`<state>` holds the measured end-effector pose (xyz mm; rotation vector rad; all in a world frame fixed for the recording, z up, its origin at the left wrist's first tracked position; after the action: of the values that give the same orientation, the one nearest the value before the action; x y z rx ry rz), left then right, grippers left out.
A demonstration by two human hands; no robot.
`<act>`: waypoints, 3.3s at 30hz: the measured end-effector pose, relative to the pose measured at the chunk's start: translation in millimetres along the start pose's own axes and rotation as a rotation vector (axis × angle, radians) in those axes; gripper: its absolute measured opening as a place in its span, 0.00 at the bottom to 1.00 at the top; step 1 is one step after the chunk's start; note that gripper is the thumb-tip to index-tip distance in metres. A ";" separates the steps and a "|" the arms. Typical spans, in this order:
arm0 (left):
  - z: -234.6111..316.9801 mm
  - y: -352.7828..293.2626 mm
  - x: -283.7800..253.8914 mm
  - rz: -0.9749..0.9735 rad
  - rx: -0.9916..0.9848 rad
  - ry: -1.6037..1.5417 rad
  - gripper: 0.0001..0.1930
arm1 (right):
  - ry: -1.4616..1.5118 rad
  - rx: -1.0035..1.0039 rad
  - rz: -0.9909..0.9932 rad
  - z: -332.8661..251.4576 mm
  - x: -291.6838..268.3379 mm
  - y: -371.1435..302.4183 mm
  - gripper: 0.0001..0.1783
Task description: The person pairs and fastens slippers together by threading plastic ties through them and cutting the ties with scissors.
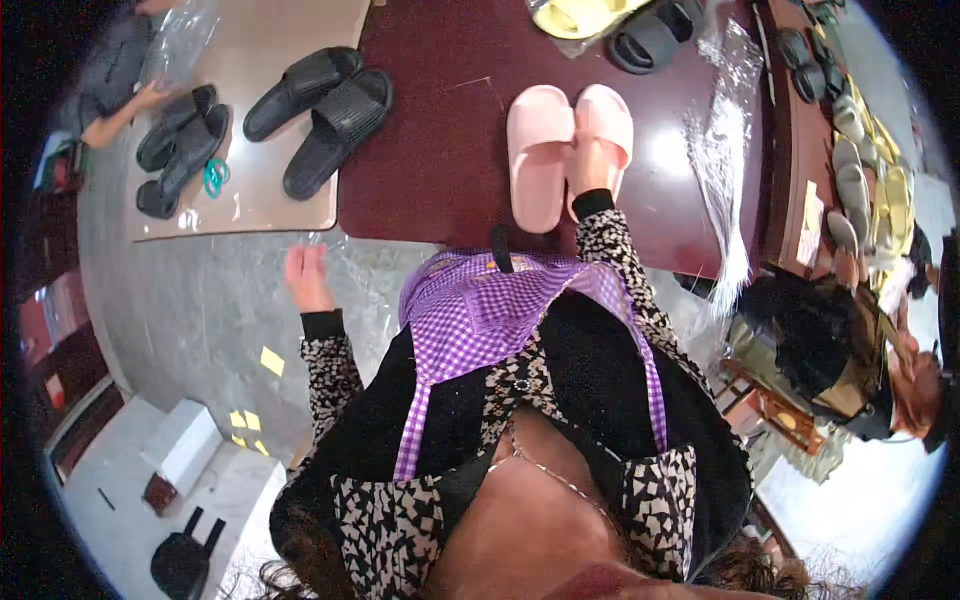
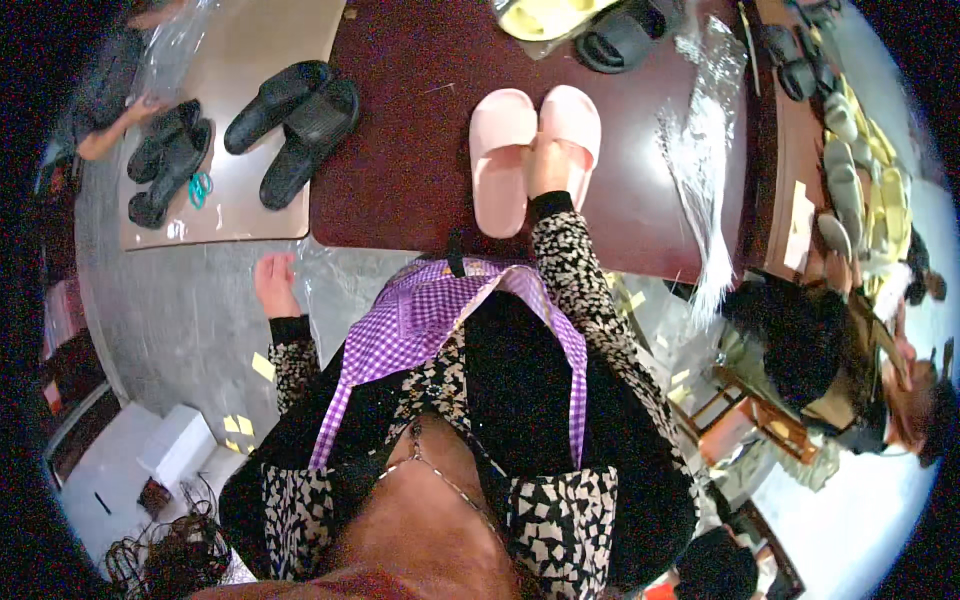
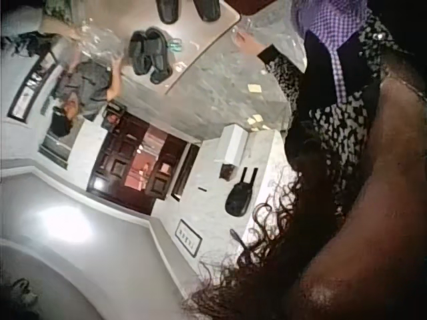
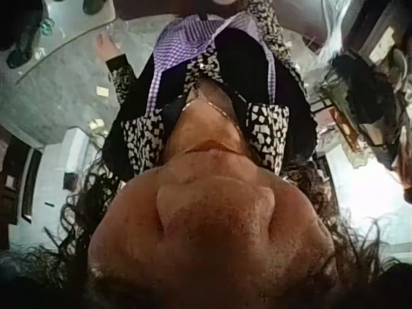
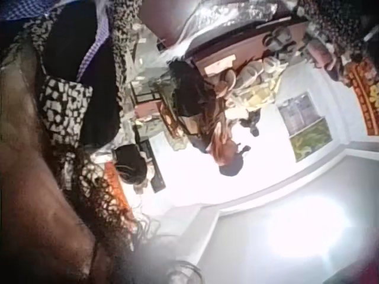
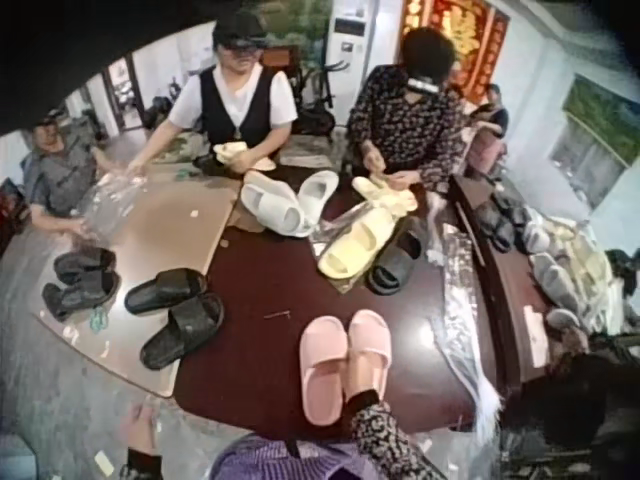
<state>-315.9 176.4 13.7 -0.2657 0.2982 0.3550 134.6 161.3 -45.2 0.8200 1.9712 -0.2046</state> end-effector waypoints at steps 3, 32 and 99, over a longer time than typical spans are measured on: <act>71.1 -3.6 61.2 -0.216 -0.028 -0.272 0.07 | 0.140 -0.037 -0.072 -12.1 5.2 -2.6 0.12; 16.1 -88.2 221.4 -1.187 -1.075 -0.412 0.07 | 1.045 0.795 -0.414 -8.8 -98.4 -89.6 0.09; 27.8 -89.9 339.9 -0.509 -0.690 -0.504 0.06 | 0.450 -0.331 -0.651 -30.6 28.3 127.0 0.09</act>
<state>28.9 205.5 -54.7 -0.8915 -0.4032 -0.0015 182.7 284.9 -28.9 -0.0207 2.5603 -0.0649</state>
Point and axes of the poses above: each hand's wrist, its own y-axis towards the middle knuckle, its own x-axis out of the palm, z = x × y, the point moved 1 cm from there along y, towards the middle knuckle, and after that the axes turned 7 degrees about z, right-handed, at the moved point
